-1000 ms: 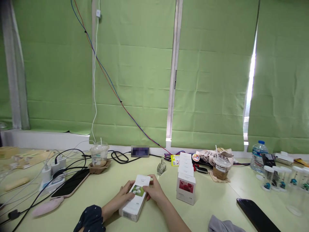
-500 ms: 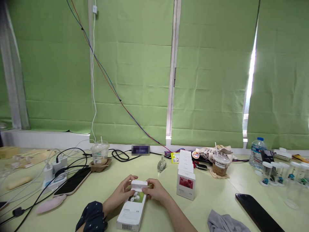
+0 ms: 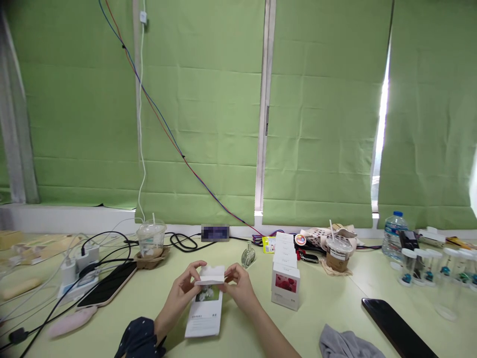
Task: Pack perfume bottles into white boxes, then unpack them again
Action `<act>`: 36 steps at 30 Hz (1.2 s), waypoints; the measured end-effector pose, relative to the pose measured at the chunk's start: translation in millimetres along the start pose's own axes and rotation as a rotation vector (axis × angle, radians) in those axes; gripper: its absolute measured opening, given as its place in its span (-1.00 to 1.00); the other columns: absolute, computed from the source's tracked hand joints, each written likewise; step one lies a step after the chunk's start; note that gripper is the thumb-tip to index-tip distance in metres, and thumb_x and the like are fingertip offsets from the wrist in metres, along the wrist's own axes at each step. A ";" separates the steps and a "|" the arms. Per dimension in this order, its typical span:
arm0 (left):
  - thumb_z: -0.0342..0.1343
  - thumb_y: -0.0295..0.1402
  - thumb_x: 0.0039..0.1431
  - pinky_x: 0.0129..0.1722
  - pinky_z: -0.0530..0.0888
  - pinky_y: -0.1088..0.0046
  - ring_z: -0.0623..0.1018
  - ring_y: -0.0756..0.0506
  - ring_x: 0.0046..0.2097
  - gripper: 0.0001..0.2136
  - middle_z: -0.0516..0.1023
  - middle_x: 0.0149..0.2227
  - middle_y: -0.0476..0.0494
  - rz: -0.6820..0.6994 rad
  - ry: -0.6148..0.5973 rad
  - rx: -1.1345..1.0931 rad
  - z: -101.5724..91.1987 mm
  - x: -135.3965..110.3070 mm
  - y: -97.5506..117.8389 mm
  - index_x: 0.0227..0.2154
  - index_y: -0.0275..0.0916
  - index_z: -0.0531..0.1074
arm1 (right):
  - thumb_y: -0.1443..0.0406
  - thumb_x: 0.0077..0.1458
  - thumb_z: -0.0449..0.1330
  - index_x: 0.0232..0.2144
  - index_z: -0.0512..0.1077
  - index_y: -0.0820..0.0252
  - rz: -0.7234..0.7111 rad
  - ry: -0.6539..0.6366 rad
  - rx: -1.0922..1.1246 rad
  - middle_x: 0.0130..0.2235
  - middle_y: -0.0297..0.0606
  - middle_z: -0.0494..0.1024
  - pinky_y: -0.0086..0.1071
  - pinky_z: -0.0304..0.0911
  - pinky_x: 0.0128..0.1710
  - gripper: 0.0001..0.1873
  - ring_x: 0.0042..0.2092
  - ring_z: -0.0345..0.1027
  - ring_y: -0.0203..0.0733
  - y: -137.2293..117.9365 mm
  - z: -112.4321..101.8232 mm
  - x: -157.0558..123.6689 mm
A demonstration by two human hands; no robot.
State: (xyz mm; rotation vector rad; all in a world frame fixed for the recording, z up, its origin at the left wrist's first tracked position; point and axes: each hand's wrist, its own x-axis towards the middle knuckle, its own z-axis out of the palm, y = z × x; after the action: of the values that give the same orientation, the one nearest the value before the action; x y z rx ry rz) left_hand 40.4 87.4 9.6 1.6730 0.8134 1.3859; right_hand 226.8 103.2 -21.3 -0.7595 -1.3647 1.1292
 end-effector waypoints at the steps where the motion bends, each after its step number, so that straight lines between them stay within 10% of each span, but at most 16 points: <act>1: 0.22 -0.20 -0.02 -0.24 0.46 0.39 0.48 -0.21 -0.08 -0.75 0.37 0.01 -0.20 0.017 -0.002 0.001 0.3 -0.6 3.5 -0.56 -0.19 0.28 | 0.09 -0.36 0.47 -0.45 0.25 0.10 -0.030 0.027 0.008 -0.35 -0.35 0.45 -0.37 0.34 -0.39 -0.48 -0.29 0.38 -0.18 -2.2 0.8 0.8; 17: 0.22 -0.29 -0.02 0.04 0.44 0.25 0.25 -0.26 0.21 -0.64 0.11 0.14 -0.20 0.050 0.015 0.280 1.6 -1.1 0.5 -0.12 -0.09 0.33 | 0.16 -0.27 0.44 -0.57 0.20 0.08 -0.165 0.140 0.047 -0.20 -0.15 0.56 -0.18 0.31 -0.12 -0.56 -0.05 0.41 0.02 -8.2 5.1 -2.6; 26: 0.30 -0.21 -0.08 -0.20 0.50 0.33 0.55 -0.17 -0.13 -0.51 0.52 -0.23 -0.06 -0.100 -0.133 0.111 -8.0 3.6 -13.5 -0.13 -0.07 0.17 | 0.10 -0.40 0.44 -0.52 0.23 0.08 -0.033 0.063 0.065 -0.32 -0.24 0.55 -0.21 0.35 -0.21 -0.51 -0.17 0.45 -0.01 2.0 -11.0 1.0; 32: 0.29 -0.22 -0.06 -0.14 0.48 0.31 0.54 -0.15 -0.15 -0.49 0.48 -0.29 -0.01 -0.101 -0.116 0.127 -8.1 3.2 -12.8 -0.07 -0.07 0.19 | 0.12 -0.17 0.14 -0.39 0.23 0.07 0.028 0.411 -0.101 -0.17 -0.13 0.48 -0.18 0.34 -0.23 -0.73 -0.14 0.42 0.02 24.5 -32.0 11.5; 36: 0.29 -0.21 -0.06 -0.15 0.47 0.31 0.54 -0.14 -0.18 -0.48 0.48 -0.31 0.00 -0.100 -0.106 0.131 -8.5 3.2 -14.4 -0.05 -0.07 0.19 | 0.27 -0.29 0.15 -0.16 0.25 0.07 0.002 0.636 -0.317 -0.05 -0.10 0.39 -0.06 0.22 -0.03 -0.49 0.04 0.27 0.17 34.9 -47.1 23.2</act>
State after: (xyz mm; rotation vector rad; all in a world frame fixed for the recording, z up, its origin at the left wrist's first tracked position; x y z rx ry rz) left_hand 32.9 98.6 -0.9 1.7649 0.9306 1.1878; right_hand 263.5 145.1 -50.9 -1.2242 -0.9981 0.5886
